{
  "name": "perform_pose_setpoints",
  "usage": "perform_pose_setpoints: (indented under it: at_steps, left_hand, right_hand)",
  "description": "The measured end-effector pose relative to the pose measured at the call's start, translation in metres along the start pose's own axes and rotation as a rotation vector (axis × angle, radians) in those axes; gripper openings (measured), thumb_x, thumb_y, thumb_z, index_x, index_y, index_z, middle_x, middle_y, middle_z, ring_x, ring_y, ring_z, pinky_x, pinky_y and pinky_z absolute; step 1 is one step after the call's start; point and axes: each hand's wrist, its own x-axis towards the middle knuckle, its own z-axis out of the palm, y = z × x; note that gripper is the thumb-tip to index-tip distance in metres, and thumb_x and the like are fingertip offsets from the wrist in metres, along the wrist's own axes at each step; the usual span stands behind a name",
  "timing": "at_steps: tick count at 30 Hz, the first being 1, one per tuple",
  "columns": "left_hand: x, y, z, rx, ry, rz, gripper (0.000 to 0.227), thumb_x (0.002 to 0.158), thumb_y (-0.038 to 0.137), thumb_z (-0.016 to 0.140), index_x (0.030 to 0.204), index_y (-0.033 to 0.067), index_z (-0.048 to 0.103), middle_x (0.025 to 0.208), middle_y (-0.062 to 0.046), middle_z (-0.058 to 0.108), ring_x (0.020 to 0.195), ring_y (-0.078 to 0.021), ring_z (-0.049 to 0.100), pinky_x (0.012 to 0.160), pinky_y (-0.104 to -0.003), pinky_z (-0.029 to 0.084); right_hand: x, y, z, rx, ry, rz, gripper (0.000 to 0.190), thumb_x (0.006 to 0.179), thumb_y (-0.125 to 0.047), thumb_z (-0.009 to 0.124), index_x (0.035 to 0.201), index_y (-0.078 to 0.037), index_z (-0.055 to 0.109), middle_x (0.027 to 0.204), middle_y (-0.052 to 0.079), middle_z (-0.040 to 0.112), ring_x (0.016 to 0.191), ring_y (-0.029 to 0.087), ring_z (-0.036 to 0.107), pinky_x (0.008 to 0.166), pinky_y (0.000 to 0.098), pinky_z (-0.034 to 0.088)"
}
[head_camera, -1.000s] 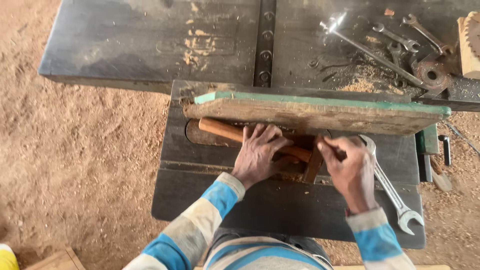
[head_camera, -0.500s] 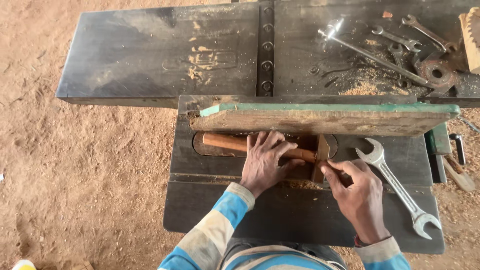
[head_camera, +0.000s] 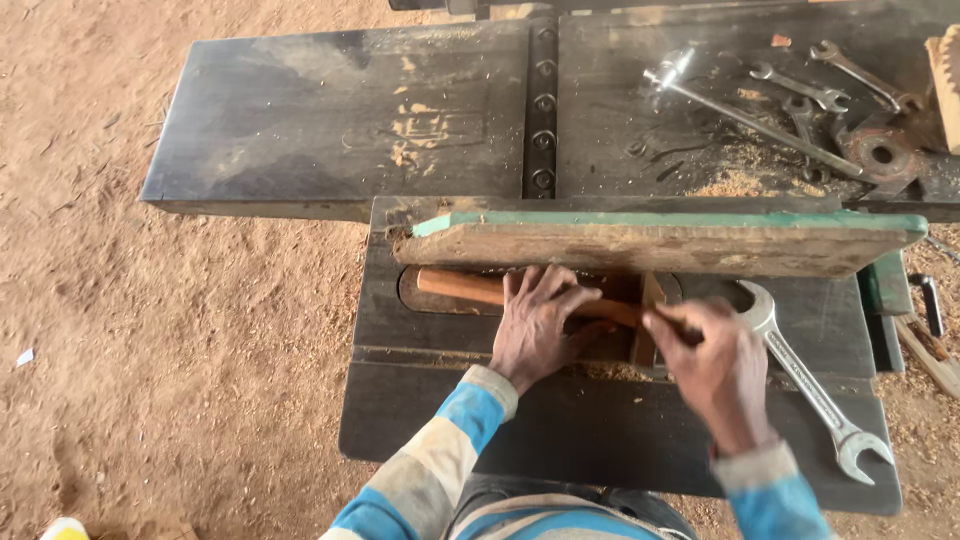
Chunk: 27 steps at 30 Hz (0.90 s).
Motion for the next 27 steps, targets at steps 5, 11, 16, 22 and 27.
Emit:
perform_pose_setpoints:
  at_steps: [5, 11, 16, 22, 27]
  left_hand:
    - [0.001, 0.007, -0.002, 0.019, 0.007, -0.024, 0.043, 0.076, 0.045, 0.085, 0.11, 0.0192, 0.077, 0.111, -0.003, 0.06, 0.112, -0.0272, 0.055, 0.103, -0.058, 0.034]
    - [-0.021, 0.009, -0.011, 0.005, 0.037, -0.043, 0.045, 0.082, 0.051, 0.081, 0.109, 0.0158, 0.073, 0.113, -0.003, 0.061, 0.115, -0.0261, 0.055, 0.103, -0.053, 0.034]
    - [-0.024, 0.02, -0.015, 0.057, 0.009, -0.004, 0.043, 0.08, 0.042, 0.082, 0.113, 0.0163, 0.07, 0.112, -0.005, 0.061, 0.112, -0.0268, 0.055, 0.103, -0.055, 0.031]
    - [-0.02, 0.034, -0.012, 0.019, -0.098, 0.011, 0.044, 0.08, 0.03, 0.079, 0.121, 0.02, 0.069, 0.113, -0.001, 0.061, 0.111, -0.024, 0.057, 0.101, -0.048, 0.036]
    - [-0.019, 0.03, -0.01, 0.014, -0.09, 0.024, 0.041, 0.084, 0.031, 0.079, 0.122, 0.0211, 0.069, 0.112, 0.0, 0.06, 0.11, -0.0232, 0.058, 0.102, -0.047, 0.037]
  right_hand:
    - [0.005, 0.007, -0.018, 0.277, -0.172, 0.306, 0.033, 0.087, -0.036, 0.078, 0.11, -0.013, 0.08, 0.074, 0.007, 0.074, 0.057, 0.016, 0.063, 0.05, 0.0327, 0.048]
    - [-0.034, 0.021, -0.021, 0.499, -0.032, 0.396, 0.033, 0.09, -0.031, 0.076, 0.107, -0.003, 0.077, 0.068, 0.008, 0.071, 0.052, 0.012, 0.062, 0.045, 0.0252, 0.047]
    - [-0.03, 0.01, -0.013, 0.474, 0.064, 0.211, 0.029, 0.091, -0.028, 0.075, 0.109, -0.005, 0.075, 0.079, 0.003, 0.074, 0.053, 0.01, 0.064, 0.046, 0.0239, 0.05]
    - [-0.031, 0.004, -0.014, 0.366, 0.037, 0.259, 0.029, 0.09, -0.026, 0.075, 0.114, -0.01, 0.077, 0.07, 0.007, 0.074, 0.054, 0.012, 0.068, 0.05, 0.0289, 0.053]
    - [-0.031, 0.009, -0.01, 0.32, 0.084, 0.098, 0.028, 0.089, -0.027, 0.075, 0.109, -0.009, 0.077, 0.093, 0.006, 0.079, 0.063, 0.011, 0.073, 0.053, 0.0275, 0.057]
